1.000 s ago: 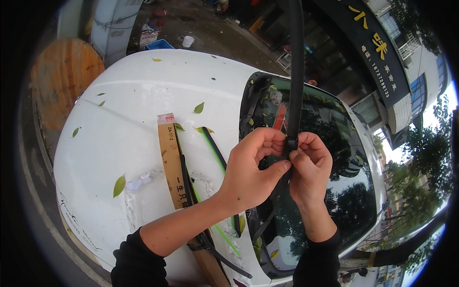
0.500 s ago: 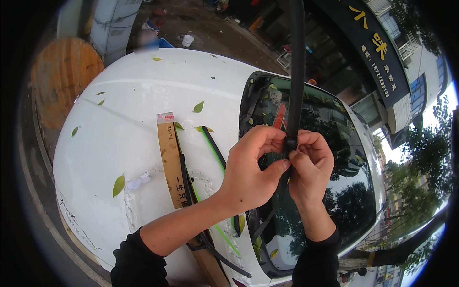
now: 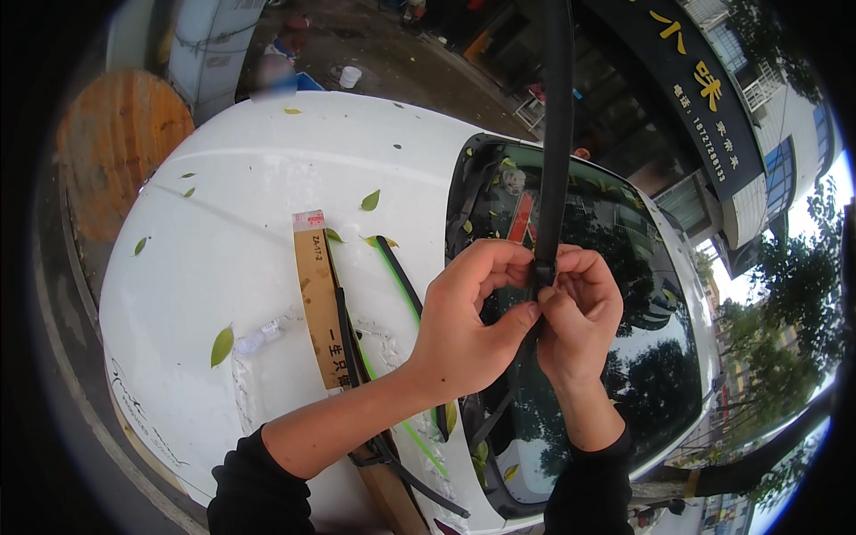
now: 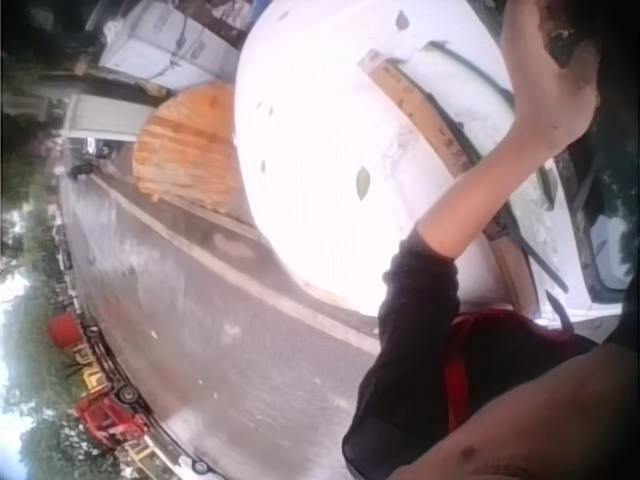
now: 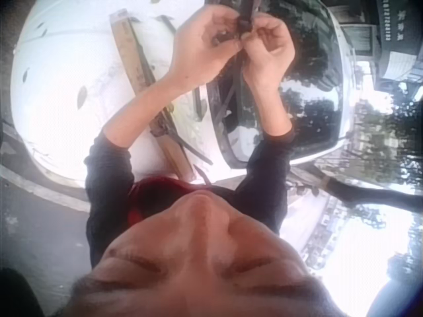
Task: The person assembles a windshield wiper blade by hand, inserting the rubber refill into the metal frame and securing the end caps. The person handles the wiper blade, rubber refill, and end caps, then places the assembled blade on the car hood.
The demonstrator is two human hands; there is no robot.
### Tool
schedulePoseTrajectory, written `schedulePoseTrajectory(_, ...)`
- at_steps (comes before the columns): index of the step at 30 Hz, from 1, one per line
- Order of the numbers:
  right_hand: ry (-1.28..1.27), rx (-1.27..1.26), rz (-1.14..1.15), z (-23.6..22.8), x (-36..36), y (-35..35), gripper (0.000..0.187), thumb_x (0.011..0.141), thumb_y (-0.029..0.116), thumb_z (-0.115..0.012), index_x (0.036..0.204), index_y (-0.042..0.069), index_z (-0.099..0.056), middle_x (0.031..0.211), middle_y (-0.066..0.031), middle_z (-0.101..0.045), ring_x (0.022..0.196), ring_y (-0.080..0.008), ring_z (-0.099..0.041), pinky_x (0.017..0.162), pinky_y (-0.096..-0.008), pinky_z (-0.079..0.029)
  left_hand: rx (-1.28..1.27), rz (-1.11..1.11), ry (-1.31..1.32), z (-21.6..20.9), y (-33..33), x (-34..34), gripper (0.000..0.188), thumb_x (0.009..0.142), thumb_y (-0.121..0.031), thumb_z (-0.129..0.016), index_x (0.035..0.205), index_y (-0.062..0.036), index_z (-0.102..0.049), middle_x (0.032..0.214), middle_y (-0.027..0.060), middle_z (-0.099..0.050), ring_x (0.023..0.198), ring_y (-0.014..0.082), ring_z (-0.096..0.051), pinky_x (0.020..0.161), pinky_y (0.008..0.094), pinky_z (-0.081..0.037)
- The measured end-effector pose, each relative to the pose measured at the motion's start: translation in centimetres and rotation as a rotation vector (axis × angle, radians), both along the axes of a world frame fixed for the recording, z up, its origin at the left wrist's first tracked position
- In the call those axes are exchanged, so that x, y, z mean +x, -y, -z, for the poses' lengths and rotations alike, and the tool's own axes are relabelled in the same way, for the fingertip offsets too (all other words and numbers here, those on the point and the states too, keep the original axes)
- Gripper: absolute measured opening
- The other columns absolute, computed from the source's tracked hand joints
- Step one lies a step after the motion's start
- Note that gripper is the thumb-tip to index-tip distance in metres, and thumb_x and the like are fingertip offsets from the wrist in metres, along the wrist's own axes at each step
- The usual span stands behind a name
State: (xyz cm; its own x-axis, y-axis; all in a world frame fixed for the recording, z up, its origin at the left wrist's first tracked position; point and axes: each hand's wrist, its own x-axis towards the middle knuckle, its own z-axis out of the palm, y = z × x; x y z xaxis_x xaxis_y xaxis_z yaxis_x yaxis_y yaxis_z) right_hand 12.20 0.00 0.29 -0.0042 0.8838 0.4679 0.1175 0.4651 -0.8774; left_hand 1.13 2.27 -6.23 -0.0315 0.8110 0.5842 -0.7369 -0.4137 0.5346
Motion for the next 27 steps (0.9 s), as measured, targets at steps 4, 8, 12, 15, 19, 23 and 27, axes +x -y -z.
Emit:
schedulePoseTrajectory(4,0.032,0.021,-0.062,0.4,0.7,0.2,0.032,0.075,-0.018,-0.054,0.105,-0.007,-0.053,0.108,-0.0087,-0.052,0.095,-0.0126,-0.053,0.088,-0.0265,-0.044,-0.134,0.247,0.117,-0.3,0.4,-0.6,0.033,0.082,0.009,-0.063,0.113,0.0058,-0.050,0.107,0.0100,-0.058,0.101,0.0155,-0.058,0.089,0.0291,-0.048)
schedulePoseTrajectory(8,0.118,0.080,-0.152,0.3,1.7,0.1,0.043,0.073,-0.018,-0.059,0.114,-0.008,-0.052,0.112,-0.0087,-0.049,0.099,-0.0137,-0.052,0.090,-0.0284,-0.043,-0.198,0.211,0.080,-0.9,0.2,-0.4,0.029,0.085,0.006,-0.063,0.111,0.0039,-0.051,0.100,0.0079,-0.060,0.094,0.0130,-0.059,0.084,0.0264,-0.048)
schedulePoseTrajectory(12,0.303,0.154,-0.148,-0.4,3.1,0.7,0.052,0.069,-0.017,-0.063,0.119,-0.008,-0.051,0.115,-0.0111,-0.048,0.103,-0.0165,-0.052,0.093,-0.0295,-0.043,-0.117,0.146,-0.018,-1.2,-0.1,-0.3,0.031,0.084,0.006,-0.065,0.111,0.0069,-0.050,0.105,0.0118,-0.060,0.094,0.0142,-0.059,0.087,0.0271,-0.050)
schedulePoseTrajectory(15,0.366,0.221,-0.101,-0.6,3.1,0.5,0.050,0.069,-0.013,-0.065,0.117,-0.005,-0.055,0.109,-0.0111,-0.052,0.098,-0.0178,-0.056,0.088,-0.0294,-0.046,-0.163,0.103,-0.040,-1.7,0.3,-0.2,0.031,0.085,0.004,-0.065,0.111,0.0068,-0.051,0.104,0.0113,-0.060,0.094,0.0136,-0.059,0.086,0.0261,-0.050)
schedulePoseTrajectory(19,0.356,0.256,-0.076,-0.3,3.1,0.1,0.043,0.069,-0.009,-0.066,0.111,-0.003,-0.059,0.099,-0.0093,-0.056,0.091,-0.0176,-0.057,0.083,-0.0286,-0.048,-0.273,-0.006,-0.138,-2.2,0.5,-0.6,0.025,0.086,-0.001,-0.067,0.106,0.0050,-0.055,0.096,0.0074,-0.062,0.089,0.0096,-0.058,0.080,0.0219,-0.048)
schedulePoseTrajectory(23,0.403,0.194,-0.091,0.0,3.7,0.2,0.048,0.073,-0.015,-0.064,0.119,-0.008,-0.055,0.110,-0.0097,-0.054,0.102,-0.0158,-0.053,0.091,-0.0291,-0.044,-0.236,0.014,-0.138,-2.0,0.1,-0.1,0.026,0.088,-0.006,-0.067,0.109,0.0044,-0.056,0.097,0.0078,-0.063,0.088,0.0095,-0.059,0.081,0.0214,-0.047)
schedulePoseTrajectory(27,0.397,0.300,-0.109,0.8,4.2,-0.2,0.048,0.074,-0.014,-0.066,0.120,-0.007,-0.056,0.110,-0.0103,-0.057,0.100,-0.0159,-0.055,0.091,-0.0300,-0.045,-0.171,-0.049,-0.187,-1.4,-0.1,0.6,0.031,0.091,-0.011,-0.064,0.115,0.0069,-0.056,0.102,0.0093,-0.066,0.092,0.0107,-0.061,0.082,0.0216,-0.048)
